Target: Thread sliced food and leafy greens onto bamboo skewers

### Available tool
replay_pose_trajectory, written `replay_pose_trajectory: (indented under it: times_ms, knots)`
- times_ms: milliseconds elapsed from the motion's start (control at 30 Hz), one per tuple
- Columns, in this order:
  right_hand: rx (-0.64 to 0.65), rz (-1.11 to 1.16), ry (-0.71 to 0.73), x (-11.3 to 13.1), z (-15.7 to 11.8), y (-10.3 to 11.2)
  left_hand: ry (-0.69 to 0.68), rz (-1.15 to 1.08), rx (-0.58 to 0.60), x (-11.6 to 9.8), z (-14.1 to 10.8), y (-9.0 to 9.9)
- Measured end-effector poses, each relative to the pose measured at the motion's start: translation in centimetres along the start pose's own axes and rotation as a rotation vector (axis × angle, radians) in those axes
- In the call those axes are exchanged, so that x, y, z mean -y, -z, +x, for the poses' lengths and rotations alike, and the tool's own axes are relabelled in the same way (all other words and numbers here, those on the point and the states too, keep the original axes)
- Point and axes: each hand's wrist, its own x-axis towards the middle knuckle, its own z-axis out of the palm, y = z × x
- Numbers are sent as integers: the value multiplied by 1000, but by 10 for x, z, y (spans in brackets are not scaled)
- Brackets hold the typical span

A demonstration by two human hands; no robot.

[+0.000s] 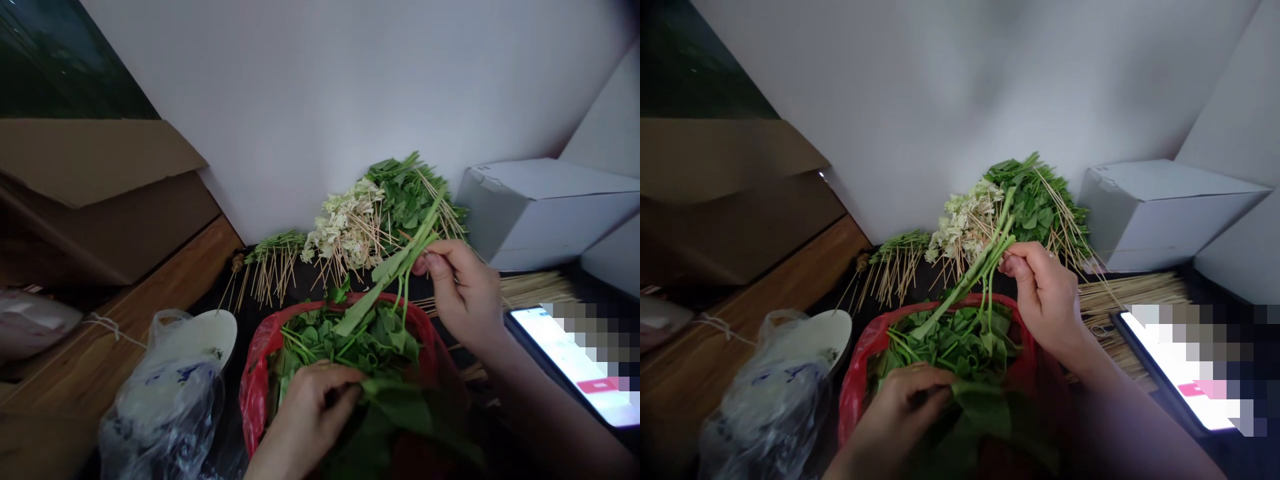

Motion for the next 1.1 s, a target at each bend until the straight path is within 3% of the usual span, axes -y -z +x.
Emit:
replay_pose_trajectory:
  times_ms: [100,200,267,367,567,700,833,933,1100]
  knots:
    - [-3,-3,4,1,0,0,119,-352,-122,2,-2,8]
    - [3,10,-10,0,0,0,104,-581,-276,2,-2,16]
    - [3,16,-20,0,-1,0,119,-638,-360,2,-2,21]
    - [-4,14,-13,0,-1,1,136,-683,-396,4,0,23]
    - [65,57,7,4,0,5,31,-852,-473,10,9,16]
    - [197,125,48,8,0,9,111,-937,-509,11,10,15]
    - [452,194,145,17,-6,0,214,-1027,-525,12,9,14]
    - [607,123,209,25,-16,-12,249,-1044,-531,10,10,14]
    - [651,18,278,31,-27,-25,233,-1059,-532,7,11,15]
